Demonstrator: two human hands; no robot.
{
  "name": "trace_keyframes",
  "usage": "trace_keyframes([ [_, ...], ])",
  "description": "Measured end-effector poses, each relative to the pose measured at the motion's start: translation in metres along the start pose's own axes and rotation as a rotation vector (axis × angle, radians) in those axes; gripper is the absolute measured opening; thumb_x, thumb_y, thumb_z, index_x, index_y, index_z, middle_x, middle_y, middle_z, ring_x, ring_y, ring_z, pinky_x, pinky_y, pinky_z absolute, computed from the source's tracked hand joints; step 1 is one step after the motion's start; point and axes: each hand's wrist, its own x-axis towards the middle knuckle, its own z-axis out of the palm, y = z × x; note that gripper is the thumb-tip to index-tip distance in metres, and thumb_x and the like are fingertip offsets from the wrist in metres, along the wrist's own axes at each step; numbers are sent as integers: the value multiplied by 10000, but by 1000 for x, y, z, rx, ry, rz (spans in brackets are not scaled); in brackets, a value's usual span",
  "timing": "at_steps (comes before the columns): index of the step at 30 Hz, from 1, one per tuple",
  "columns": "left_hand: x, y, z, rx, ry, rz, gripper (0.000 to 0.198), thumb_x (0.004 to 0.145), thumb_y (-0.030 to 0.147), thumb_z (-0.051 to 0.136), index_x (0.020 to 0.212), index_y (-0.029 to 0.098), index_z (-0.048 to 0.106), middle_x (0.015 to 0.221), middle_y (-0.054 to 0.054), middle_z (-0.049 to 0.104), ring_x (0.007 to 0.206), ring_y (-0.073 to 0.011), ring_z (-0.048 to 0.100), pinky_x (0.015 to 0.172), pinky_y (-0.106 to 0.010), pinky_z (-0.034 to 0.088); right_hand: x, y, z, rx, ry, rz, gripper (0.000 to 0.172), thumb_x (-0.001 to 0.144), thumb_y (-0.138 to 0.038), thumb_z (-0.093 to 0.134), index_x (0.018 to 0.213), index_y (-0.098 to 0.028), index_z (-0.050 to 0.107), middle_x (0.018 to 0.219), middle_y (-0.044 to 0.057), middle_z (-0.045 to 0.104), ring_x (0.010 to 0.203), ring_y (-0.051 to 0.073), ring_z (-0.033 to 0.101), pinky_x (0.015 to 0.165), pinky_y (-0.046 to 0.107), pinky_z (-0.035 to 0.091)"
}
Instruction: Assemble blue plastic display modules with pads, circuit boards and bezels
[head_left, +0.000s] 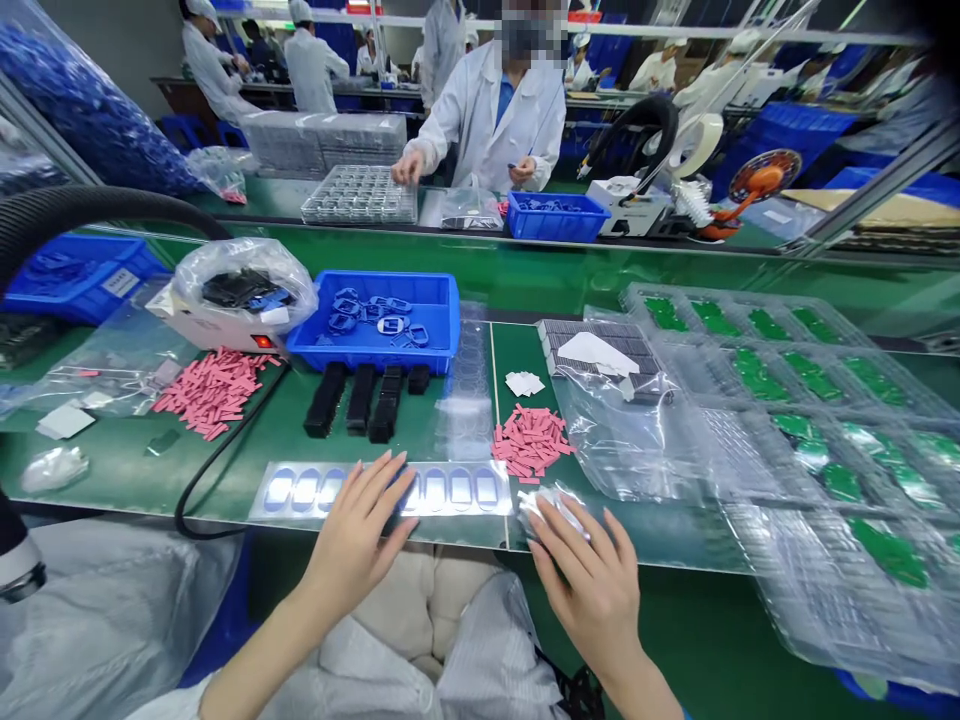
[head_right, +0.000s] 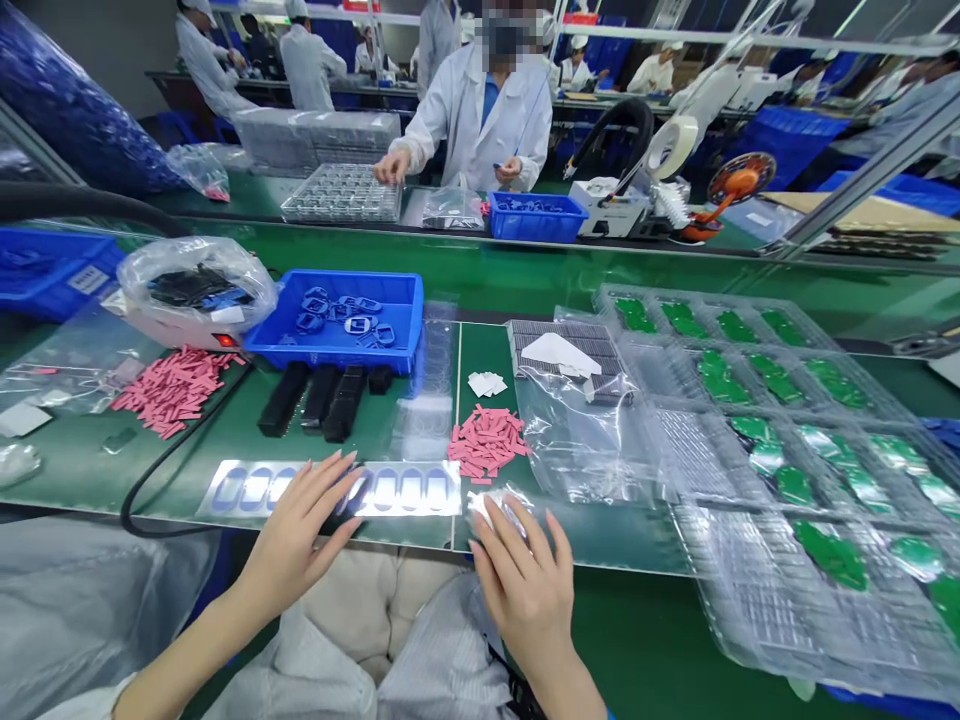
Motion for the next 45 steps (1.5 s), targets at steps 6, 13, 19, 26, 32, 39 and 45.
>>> trace_keyframes([
  [6, -9, -24, -3, -74, -6, -91, 437, 883, 330, 538, 1287, 181, 466, 1284, -128, 614, 1236, -276, 523, 1028, -522, 413, 32, -17, 5, 51, -37, -81, 217, 879, -170, 542, 1080, -167, 621, 1078, 94, 705, 1052, 250, 625, 991, 445, 382],
  [13, -18, -42, -13, -157, -21, -82, 380, 861, 367, 566, 1220, 240, 562, 1245, -77, 652, 1187, -260, 569, 1019, -506, 436, 51, -25, 19, 113, -155, -185, 345, 903, -285, 516, 1221, -158, 554, 1136, 100, 681, 1104, 239, 606, 1023, 461, 392],
  [19, -31, -51, -13, -126, -8, -101, 394, 860, 361, 565, 1240, 256, 550, 1261, -77, 642, 1199, -274, 560, 1013, -517, 441, 74, -39, 43, 154, -406, -233, 609, 888, -495, 484, 1351, -103, 432, 1350, 154, 521, 1234, 291, 505, 1043, 530, 367],
  [26, -23, -42, -23, -151, -2, -66, 361, 879, 308, 539, 1231, 229, 551, 1267, -72, 639, 1209, -256, 554, 997, -463, 484, 86, -21, 45, 212, -451, -238, 503, 870, -517, 510, 1213, -157, 579, 1208, 110, 645, 1150, 249, 585, 1125, 525, 247],
  [32, 35, -11, -6, -178, -81, 10, 381, 877, 272, 543, 1248, 185, 536, 1326, -123, 585, 1224, -245, 539, 986, -409, 495, 97, -2, 36, 261, -539, -194, 458, 870, -469, 542, 1217, -171, 570, 1231, 102, 632, 1169, 238, 573, 1116, 501, 269],
  [39, 78, 3, 23, -130, -92, -9, 456, 777, 253, 682, 1208, 163, 564, 1304, -165, 594, 1205, -289, 551, 959, -439, 508, 112, 0, 32, 331, -624, -188, 409, 843, -434, 603, 1172, -193, 593, 1182, 64, 665, 1112, 218, 608, 1037, 413, 399],
  [45, 88, 3, 27, -100, -84, -30, 494, 759, 264, 702, 1213, 129, 561, 1257, -184, 625, 1176, -316, 572, 966, -478, 500, 191, 53, 64, 264, -510, 47, 285, 920, -344, 514, 1151, -185, 565, 1174, 76, 600, 1006, 191, 606, 874, 413, 502],
])
